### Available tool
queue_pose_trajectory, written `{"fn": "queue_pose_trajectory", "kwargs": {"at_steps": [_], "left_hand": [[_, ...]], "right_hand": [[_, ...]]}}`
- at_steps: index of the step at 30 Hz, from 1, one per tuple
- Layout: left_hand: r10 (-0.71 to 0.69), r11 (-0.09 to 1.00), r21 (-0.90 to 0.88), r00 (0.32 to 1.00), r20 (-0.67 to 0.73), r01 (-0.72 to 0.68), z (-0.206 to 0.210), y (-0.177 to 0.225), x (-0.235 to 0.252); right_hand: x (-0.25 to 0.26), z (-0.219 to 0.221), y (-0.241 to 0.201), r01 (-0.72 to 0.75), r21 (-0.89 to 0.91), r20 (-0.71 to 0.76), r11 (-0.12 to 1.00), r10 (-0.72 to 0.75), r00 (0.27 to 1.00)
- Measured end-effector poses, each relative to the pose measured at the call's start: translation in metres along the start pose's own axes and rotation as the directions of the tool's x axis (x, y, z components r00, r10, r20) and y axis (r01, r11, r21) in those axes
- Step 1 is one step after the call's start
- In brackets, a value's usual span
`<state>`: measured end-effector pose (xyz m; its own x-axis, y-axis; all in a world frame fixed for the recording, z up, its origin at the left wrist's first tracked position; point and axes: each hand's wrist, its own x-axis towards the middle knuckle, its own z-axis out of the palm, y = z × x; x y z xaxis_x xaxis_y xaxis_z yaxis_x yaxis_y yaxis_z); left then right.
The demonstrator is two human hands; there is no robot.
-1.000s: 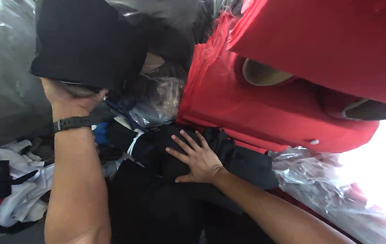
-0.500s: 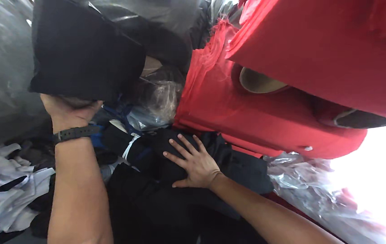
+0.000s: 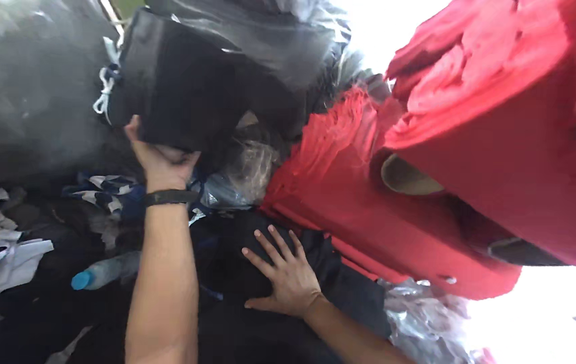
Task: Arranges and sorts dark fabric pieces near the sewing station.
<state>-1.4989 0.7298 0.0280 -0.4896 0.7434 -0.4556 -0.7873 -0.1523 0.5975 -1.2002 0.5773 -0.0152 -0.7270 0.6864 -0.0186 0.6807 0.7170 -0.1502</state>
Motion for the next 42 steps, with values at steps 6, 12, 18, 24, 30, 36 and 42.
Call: {"fn": "queue_pose_trajectory", "kwargs": {"at_steps": [6, 12, 18, 24, 30, 36, 42], "left_hand": [[-0.017, 0.947, 0.318, 0.996, -0.085, 0.044, -0.026, -0.082, -0.015], [-0.012, 0.866, 0.497, 0.997, -0.081, 0.051, -0.027, -0.118, -0.010], [0.044, 0.943, 0.331, 0.979, -0.197, 0.024, -0.010, -0.136, -0.016], [-0.066, 0.914, 0.392, 0.991, -0.119, 0.108, -0.029, -0.128, -0.026], [-0.189, 0.080, 0.985, 0.967, 0.169, -0.156, -0.011, 0.009, -0.057], [-0.177, -0.474, 0.786, 0.917, 0.356, -0.397, 0.056, -0.026, -0.061], [-0.183, -0.482, 0.796, 0.931, 0.317, -0.366, 0.082, -0.071, -0.045]], "right_hand": [[0.005, -0.005, -0.003, -0.005, -0.020, 0.046, 1.000, 0.006, 0.999], [0.009, 0.001, -0.001, 0.012, -0.048, -0.031, 0.999, -0.014, 0.999], [0.008, 0.006, -0.002, 0.021, -0.091, -0.065, 0.996, -0.027, 0.998], [0.011, 0.002, -0.005, 0.026, -0.068, -0.049, 0.997, -0.029, 0.998], [0.010, -0.004, 0.001, 0.000, 0.009, 0.032, 1.000, -0.001, 0.999], [0.012, -0.010, 0.002, -0.037, 0.064, 0.160, 0.997, 0.027, 0.987], [0.008, -0.003, 0.003, 0.001, -0.016, -0.009, 1.000, -0.001, 1.000]]}}
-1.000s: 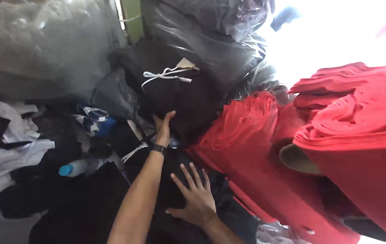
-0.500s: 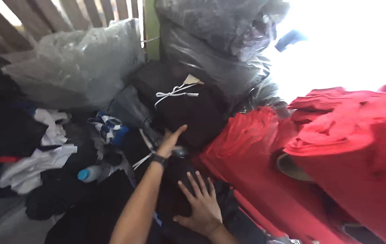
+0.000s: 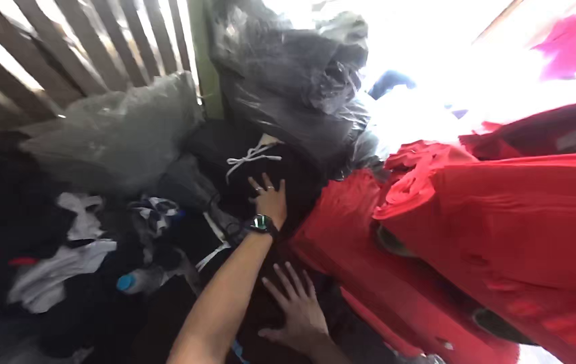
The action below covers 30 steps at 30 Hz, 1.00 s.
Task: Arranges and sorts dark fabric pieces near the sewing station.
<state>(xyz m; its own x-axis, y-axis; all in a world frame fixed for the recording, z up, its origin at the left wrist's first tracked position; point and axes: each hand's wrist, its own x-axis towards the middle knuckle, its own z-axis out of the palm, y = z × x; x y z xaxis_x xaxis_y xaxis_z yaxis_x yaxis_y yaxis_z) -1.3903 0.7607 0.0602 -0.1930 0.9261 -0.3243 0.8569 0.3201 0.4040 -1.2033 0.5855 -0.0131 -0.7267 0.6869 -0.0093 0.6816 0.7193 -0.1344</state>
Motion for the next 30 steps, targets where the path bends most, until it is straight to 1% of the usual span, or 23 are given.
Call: {"fn": "queue_pose_trajectory", "kwargs": {"at_steps": [1, 2, 3, 4, 5, 6, 7, 8, 9, 10, 12, 14, 15, 16, 18, 19, 20, 23, 25, 27, 28, 29, 30], "left_hand": [[0.044, 0.999, -0.033, 0.999, 0.020, -0.044, -0.013, -0.009, 0.002], [0.095, 0.988, -0.127, 0.995, 0.021, -0.091, -0.025, -0.026, 0.000], [0.105, 0.949, -0.296, 0.994, -0.030, -0.109, -0.036, -0.053, -0.004], [0.056, 0.892, -0.443, 0.994, -0.090, -0.091, -0.050, -0.086, -0.012], [-0.054, 0.857, -0.515, 0.992, -0.111, -0.011, -0.065, -0.121, -0.027], [-0.160, 0.863, -0.497, 0.982, -0.102, 0.089, -0.079, -0.150, -0.047], [-0.193, 0.898, -0.411, 0.980, -0.042, 0.159, -0.087, -0.172, -0.072], [-0.173, 0.933, -0.313, 0.984, 0.048, 0.180, -0.095, -0.184, -0.100], [-0.161, 0.955, -0.226, 0.977, 0.139, 0.190, -0.110, -0.187, -0.127], [-0.163, 0.967, -0.163, 0.970, 0.183, 0.193, -0.123, -0.188, -0.152], [-0.161, 0.979, -0.092, 0.970, 0.182, 0.179, -0.139, -0.187, -0.200], [-0.142, 0.988, -0.045, 0.982, 0.127, 0.149, -0.147, -0.180, -0.247], [-0.121, 0.991, -0.046, 0.987, 0.101, 0.126, -0.147, -0.175, -0.270], [-0.087, 0.993, -0.073, 0.990, 0.106, 0.095, -0.143, -0.168, -0.294], [-0.039, 0.989, -0.133, 0.981, 0.189, 0.065, -0.134, -0.153, -0.333], [-0.041, 0.987, -0.145, 0.975, 0.220, 0.074, -0.131, -0.150, -0.342], [-0.045, 0.986, -0.150, 0.975, 0.217, 0.079, -0.130, -0.148, -0.343], [-0.052, 0.993, -0.104, 0.996, 0.068, 0.058, -0.126, -0.144, -0.310], [-0.067, 0.998, -0.013, 0.996, 0.052, 0.068, -0.118, -0.141, -0.293], [-0.066, 0.992, 0.116, 0.993, 0.101, 0.054, -0.120, -0.143, -0.284], [-0.047, 0.983, 0.185, 0.990, 0.130, 0.022, -0.122, -0.138, -0.284], [-0.010, 0.969, 0.247, 0.986, 0.167, -0.032, -0.121, -0.129, -0.286], [0.026, 0.954, 0.288, 0.980, 0.199, -0.084, -0.117, -0.113, -0.289]], "right_hand": [[0.002, 0.002, 0.001, 0.004, -0.015, -0.034, 1.000, -0.004, 0.999], [-0.001, 0.002, 0.001, 0.000, -0.023, -0.030, 1.000, 0.000, 1.000], [-0.003, 0.001, 0.000, -0.002, -0.030, -0.012, 1.000, 0.002, 1.000], [-0.003, 0.000, -0.003, -0.007, -0.036, 0.021, 0.999, 0.007, 1.000], [-0.001, -0.002, -0.006, -0.013, -0.042, 0.040, 0.999, 0.014, 0.999], [0.000, -0.004, -0.008, -0.023, -0.049, 0.076, 0.999, 0.027, 0.997], [-0.002, -0.007, -0.010, -0.032, -0.062, 0.113, 0.998, 0.039, 0.993], [-0.003, -0.010, -0.011, -0.036, -0.074, 0.135, 0.997, 0.045, 0.990], [-0.001, -0.015, -0.013, -0.038, -0.080, 0.151, 0.996, 0.050, 0.987], [0.000, -0.020, -0.015, -0.038, -0.076, 0.173, 0.996, 0.051, 0.984], [0.000, -0.035, -0.025, -0.039, -0.038, 0.264, 0.999, 0.048, 0.963], [-0.004, -0.059, -0.041, -0.066, 0.002, 0.370, 0.998, 0.061, 0.927], [-0.006, -0.075, -0.049, -0.089, 0.020, 0.393, 0.996, 0.074, 0.916], [-0.014, -0.092, -0.058, -0.122, 0.046, 0.379, 0.991, 0.096, 0.920], [-0.037, -0.123, -0.080, -0.202, 0.138, 0.288, 0.970, 0.156, 0.945], [-0.055, -0.137, -0.094, -0.236, 0.199, 0.263, 0.951, 0.180, 0.948], [-0.078, -0.149, -0.106, -0.258, 0.252, 0.266, 0.933, 0.189, 0.945], [-0.180, -0.176, -0.136, -0.266, 0.413, 0.379, 0.871, 0.102, 0.920], [-0.265, -0.183, -0.153, -0.302, 0.565, 0.465, 0.768, 0.005, 0.885], [-0.348, -0.187, -0.160, -0.351, 0.687, 0.487, 0.636, -0.046, 0.872], [-0.392, -0.190, -0.156, -0.379, 0.720, 0.482, 0.581, -0.027, 0.876], [-0.437, -0.194, -0.152, -0.425, 0.736, 0.474, 0.526, 0.046, 0.879], [-0.484, -0.201, -0.146, -0.482, 0.740, 0.456, 0.469, 0.175, 0.872]]}}
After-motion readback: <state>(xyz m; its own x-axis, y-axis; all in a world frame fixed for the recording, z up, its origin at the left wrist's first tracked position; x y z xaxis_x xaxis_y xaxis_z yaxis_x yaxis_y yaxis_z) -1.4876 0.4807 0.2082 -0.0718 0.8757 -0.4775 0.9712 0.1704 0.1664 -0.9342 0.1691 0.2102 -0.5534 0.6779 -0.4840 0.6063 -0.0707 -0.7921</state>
